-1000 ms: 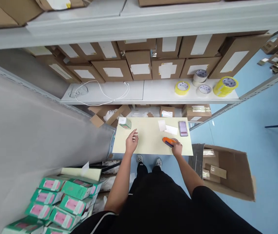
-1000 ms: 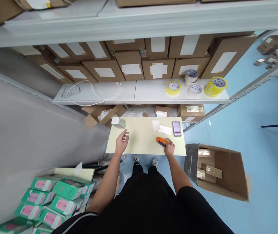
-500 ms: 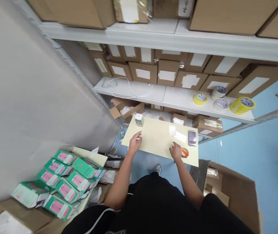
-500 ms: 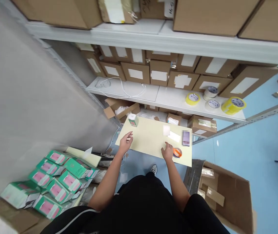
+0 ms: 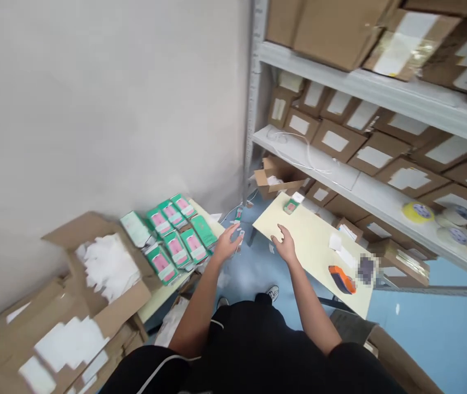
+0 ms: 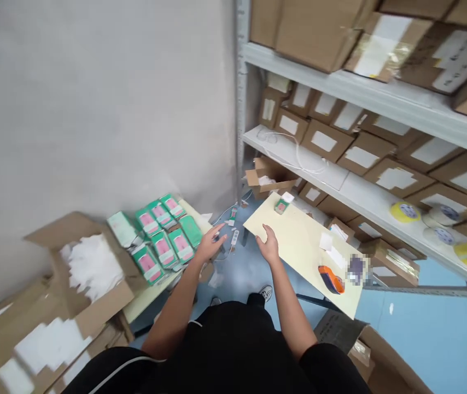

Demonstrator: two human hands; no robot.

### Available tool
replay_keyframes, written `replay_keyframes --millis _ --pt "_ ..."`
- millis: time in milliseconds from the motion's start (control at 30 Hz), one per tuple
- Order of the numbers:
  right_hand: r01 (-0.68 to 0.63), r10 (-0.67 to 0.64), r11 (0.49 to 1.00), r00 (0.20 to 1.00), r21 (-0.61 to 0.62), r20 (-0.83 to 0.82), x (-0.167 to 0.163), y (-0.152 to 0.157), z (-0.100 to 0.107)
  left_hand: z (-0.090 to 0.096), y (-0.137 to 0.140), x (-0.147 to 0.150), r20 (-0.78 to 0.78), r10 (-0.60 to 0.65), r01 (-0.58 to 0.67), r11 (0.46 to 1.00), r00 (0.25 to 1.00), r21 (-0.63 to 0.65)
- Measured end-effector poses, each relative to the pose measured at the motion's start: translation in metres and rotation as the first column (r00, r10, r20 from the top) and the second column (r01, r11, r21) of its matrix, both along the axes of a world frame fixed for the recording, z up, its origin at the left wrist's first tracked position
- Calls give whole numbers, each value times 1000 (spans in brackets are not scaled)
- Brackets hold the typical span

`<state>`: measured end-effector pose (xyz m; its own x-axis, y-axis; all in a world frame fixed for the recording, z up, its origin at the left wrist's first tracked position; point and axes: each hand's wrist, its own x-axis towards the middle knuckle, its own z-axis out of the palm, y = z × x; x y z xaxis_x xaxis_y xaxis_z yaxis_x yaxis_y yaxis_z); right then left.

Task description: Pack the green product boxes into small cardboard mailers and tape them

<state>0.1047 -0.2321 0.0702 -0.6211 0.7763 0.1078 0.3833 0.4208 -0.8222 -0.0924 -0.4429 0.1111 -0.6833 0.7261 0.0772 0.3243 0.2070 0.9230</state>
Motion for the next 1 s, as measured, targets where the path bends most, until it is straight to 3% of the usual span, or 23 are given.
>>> replay_keyframes --millis 233,400,533,667,833,1000 --pt "-226 224 973 974 -41 -36 -96 -97 6 0 -143 -44 11 246 -246 969 969 -9" --pt "-432 430 901 902 -32 -48 -136 -151 16 2 -214 -57 50 422 -423 906 905 20" --pt "-568 566 819 823 -83 -40 -156 -171 21 -3 -249 -39 121 555 -563 825 823 48" --pt "-655 654 734 753 -180 -73 -178 -197 17 -12 -284 -7 132 642 -647 763 755 -11" --pt "-765 761 591 634 -257 -139 -194 -258 6 -15 -335 29 55 754 -751 657 654 -75" --pt "-845 840 449 510 -289 -184 -196 -325 10 -4 -384 57 29 831 -826 556 556 -88"
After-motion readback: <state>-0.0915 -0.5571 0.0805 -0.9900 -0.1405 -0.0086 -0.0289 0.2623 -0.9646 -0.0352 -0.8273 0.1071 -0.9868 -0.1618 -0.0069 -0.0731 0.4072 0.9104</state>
